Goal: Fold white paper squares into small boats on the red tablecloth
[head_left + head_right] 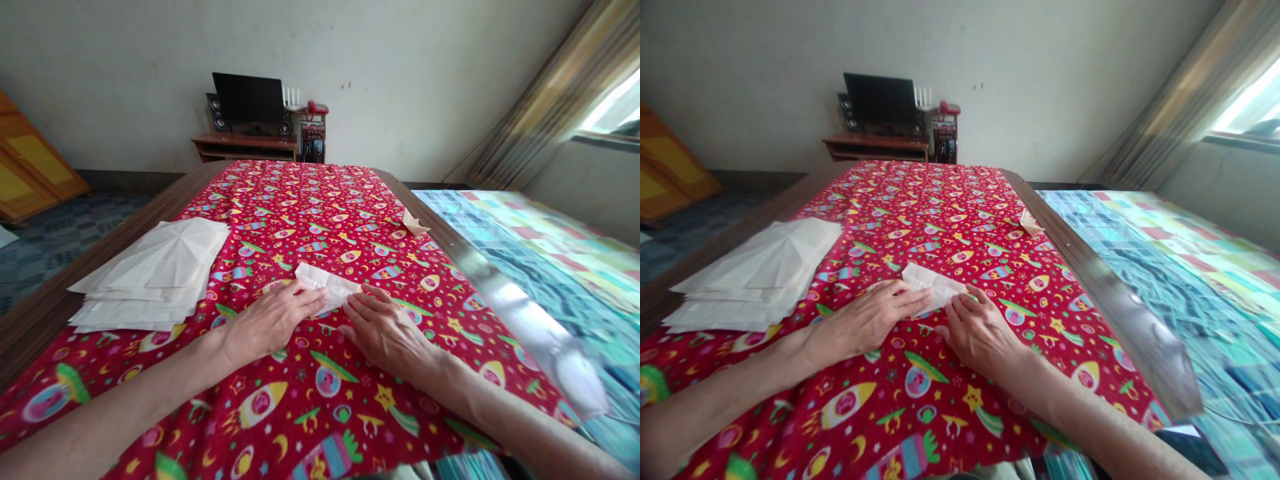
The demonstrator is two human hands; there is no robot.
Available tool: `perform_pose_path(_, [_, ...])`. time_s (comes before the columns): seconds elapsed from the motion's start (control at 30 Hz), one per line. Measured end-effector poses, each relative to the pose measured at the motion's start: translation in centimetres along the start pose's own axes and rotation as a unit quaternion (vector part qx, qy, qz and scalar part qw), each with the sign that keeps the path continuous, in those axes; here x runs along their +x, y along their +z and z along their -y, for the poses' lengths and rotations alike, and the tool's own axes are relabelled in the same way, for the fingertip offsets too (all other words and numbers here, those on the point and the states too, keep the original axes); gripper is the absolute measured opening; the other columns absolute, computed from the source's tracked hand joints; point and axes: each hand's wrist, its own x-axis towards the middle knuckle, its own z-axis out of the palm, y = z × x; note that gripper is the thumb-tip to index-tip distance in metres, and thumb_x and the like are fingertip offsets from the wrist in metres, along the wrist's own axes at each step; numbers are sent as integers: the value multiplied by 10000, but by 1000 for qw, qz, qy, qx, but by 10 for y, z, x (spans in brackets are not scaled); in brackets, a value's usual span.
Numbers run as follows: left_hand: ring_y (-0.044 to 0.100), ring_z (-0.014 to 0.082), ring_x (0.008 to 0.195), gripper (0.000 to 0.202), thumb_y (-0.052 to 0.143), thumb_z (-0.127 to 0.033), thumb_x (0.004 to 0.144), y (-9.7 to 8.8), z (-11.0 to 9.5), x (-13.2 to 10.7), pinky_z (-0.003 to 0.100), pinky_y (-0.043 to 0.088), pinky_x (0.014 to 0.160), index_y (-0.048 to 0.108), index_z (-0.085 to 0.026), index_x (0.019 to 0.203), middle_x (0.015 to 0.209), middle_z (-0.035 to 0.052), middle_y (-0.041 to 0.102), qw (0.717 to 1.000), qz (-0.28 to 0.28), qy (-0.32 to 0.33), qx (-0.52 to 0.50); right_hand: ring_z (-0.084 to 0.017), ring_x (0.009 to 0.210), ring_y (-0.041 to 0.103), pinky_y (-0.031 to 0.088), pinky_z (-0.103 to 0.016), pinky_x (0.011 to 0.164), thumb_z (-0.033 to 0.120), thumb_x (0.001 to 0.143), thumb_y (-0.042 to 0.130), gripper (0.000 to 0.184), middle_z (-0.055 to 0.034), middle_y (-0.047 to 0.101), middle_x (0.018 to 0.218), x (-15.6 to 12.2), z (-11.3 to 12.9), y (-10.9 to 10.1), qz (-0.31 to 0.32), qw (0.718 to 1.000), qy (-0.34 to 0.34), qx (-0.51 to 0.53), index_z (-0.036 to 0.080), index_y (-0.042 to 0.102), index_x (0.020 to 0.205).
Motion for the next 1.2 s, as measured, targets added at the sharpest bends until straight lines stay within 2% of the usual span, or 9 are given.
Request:
perform_pose_path(0.17, [482,197,1147,494,390,-50,886,-5,-4,9,344,441,921,445,-216,1347,1314,34,552,999,8,-18,32,-186,709,619,477,-345,778,214,933,429,257,-53,650,689,8,-3,4,-33,999,7,9,171,598,744])
perform_pose_path(0.33, [438,211,1194,534,382,-27,866,0,-4,2,369,391,986,422,-210,1367,1380,19,498,999,12,-12,30,-175,728,632,465,-321,774,200,940,421,273,-51,665,696,9,-3,7,-71,997,12,16,169,609,745])
perform_pose_path(0.5, [358,216,1274,564,378,-39,880,9,-1,-12,391,309,1073,359,-227,1411,1448,-27,427,1000,10,8,21,-173,738,640,462,-315,775,158,937,399,305,-43,657,660,9,-1,6,-70,998,6,3,175,611,719])
perform_pose_path(0.63, [321,215,1312,644,368,19,835,12,-1,-23,370,323,1083,321,-209,1436,1476,-39,386,1000,13,21,19,-175,743,636,461,-316,770,161,931,419,281,-54,678,706,9,-2,6,-68,998,3,5,172,628,743])
perform_pose_path(0.77, [357,220,1304,652,360,46,795,8,-3,-28,381,363,1066,393,-191,1401,1457,-28,417,999,4,43,12,-168,752,619,443,-312,787,157,926,441,262,-53,672,715,8,-4,8,-64,998,5,18,188,631,749])
perform_pose_path(0.93, [491,214,1201,464,388,-14,840,-1,2,-14,368,416,1026,581,-143,1242,1307,32,582,995,-38,66,-67,-151,682,573,411,-297,731,164,927,449,279,-35,627,663,12,-12,12,-48,998,29,29,188,585,684])
perform_pose_path(1.07, [637,153,985,381,419,-25,822,-2,20,8,283,482,915,718,-203,977,1060,5,712,979,-75,41,-186,-153,662,545,380,-285,636,222,911,512,231,-20,599,683,18,-20,19,-42,992,104,62,184,556,688])
perform_pose_path(1.13, [663,138,925,384,428,-32,821,0,30,19,240,508,850,714,-211,1003,1006,6,725,971,-75,16,-225,-148,681,545,386,-269,628,260,891,560,148,-17,594,737,18,-23,24,-47,982,148,112,188,570,763])
perform_pose_path(1.2, [662,145,931,362,465,-90,856,5,38,27,242,514,845,663,-217,1131,1040,24,711,969,-90,-2,-229,-158,745,551,412,-274,674,294,870,597,101,-29,593,827,17,-26,27,-65,972,174,147,194,581,874])
